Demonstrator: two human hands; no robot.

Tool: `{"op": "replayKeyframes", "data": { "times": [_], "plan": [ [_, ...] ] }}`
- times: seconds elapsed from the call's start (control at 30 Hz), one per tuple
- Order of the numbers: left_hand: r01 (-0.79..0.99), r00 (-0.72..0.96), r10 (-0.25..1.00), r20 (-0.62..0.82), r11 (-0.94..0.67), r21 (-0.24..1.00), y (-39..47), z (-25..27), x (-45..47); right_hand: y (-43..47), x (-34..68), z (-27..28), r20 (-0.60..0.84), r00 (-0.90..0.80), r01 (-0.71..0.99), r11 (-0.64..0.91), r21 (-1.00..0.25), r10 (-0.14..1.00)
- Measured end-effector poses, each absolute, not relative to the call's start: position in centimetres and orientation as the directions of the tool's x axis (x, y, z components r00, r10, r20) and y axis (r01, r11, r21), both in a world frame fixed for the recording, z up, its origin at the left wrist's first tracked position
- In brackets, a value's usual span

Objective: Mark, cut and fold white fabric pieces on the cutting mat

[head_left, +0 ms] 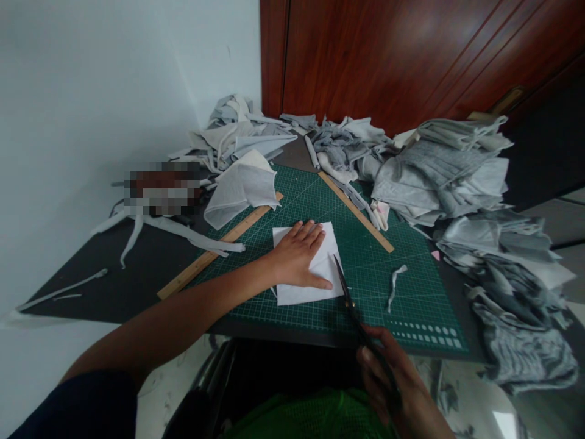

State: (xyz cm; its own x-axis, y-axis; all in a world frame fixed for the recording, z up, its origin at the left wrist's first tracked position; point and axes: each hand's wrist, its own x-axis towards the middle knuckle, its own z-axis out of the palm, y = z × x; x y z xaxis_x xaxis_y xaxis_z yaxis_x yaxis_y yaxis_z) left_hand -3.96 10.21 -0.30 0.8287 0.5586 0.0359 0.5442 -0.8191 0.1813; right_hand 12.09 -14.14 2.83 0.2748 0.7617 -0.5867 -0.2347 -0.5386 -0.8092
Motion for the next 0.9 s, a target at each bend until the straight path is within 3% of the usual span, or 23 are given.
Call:
{"op": "replayKeyframes", "data": {
  "times": [0.9],
  "plan": [
    [0.538,0.829,0.556,0.060,-0.822,0.186,10.17,-0.62,-4.02,-14.11,11.37,3.10,-0.575,0.273,-0.216,-0.534,-0.818,0.771]
  ]
}}
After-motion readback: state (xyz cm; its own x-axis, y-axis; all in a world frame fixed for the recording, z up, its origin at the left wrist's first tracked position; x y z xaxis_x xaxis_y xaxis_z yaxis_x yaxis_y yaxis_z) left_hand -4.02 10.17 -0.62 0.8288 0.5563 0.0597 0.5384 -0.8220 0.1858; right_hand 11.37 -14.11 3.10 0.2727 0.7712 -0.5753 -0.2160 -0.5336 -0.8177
